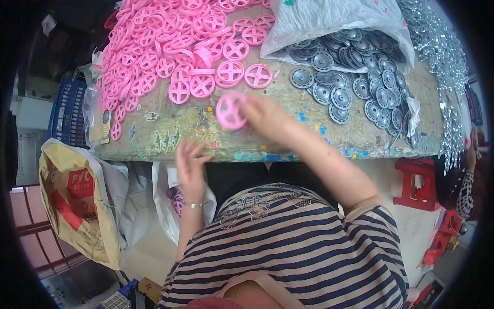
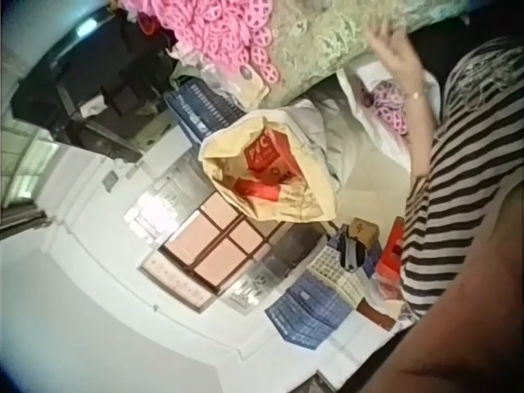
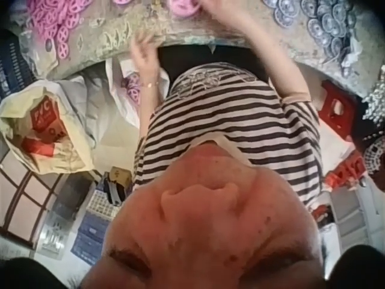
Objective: Assembling small plastic and metal components for toys on a workshop workbench.
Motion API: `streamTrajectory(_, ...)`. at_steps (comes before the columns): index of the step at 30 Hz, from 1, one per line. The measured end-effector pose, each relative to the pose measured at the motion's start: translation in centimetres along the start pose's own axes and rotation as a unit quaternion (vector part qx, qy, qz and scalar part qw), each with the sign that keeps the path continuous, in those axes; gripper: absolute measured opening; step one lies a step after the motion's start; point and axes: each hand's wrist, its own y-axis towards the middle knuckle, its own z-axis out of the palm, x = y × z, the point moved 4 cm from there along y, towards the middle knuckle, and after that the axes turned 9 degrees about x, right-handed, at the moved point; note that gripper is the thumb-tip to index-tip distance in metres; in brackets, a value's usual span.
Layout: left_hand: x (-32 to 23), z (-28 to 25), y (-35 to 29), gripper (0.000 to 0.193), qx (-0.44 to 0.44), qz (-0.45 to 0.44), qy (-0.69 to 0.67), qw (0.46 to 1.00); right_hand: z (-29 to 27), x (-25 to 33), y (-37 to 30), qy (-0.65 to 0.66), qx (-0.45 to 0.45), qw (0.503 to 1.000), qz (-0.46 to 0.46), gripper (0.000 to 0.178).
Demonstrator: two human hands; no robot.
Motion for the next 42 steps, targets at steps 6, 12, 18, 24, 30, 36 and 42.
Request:
streamTrajectory(6,1.4,7.3,4.7,0.029,0.123,-0.133,-0.164,0.970,-1.8,-2.4,-2.1,-0.104,-0.095,0.988,-0.063,0.034)
streamTrajectory(12,1.8,7.1,5.2,0.029,0.120,-0.144,-0.178,0.966,-9.2,-6.0,-1.4,-0.450,-0.213,0.864,-0.076,0.040)
streamTrajectory(18,2.5,6.6,5.3,0.029,0.121,-0.132,-0.240,0.954,-9.7,-6.1,2.4,-0.418,-0.264,0.860,-0.123,0.024)
streamTrajectory(24,2.1,6.6,5.0,0.034,0.137,-0.125,-0.237,0.953,0.5,-1.2,0.3,-0.096,-0.104,0.976,-0.164,0.022)
streamTrajectory(30,2.2,6.6,5.0,0.037,0.164,-0.121,-0.278,0.939,1.2,-0.6,0.0,-0.047,-0.167,0.980,-0.101,0.022)
streamTrajectory(36,2.2,6.4,4.8,0.035,0.167,-0.129,-0.246,0.946,2.4,-2.9,0.5,0.056,-0.008,0.998,-0.014,0.030)
streamTrajectory(42,2.0,5.5,3.9,0.030,0.129,-0.101,-0.237,0.958,2.5,-2.4,1.0,0.072,0.011,0.997,-0.021,0.029)
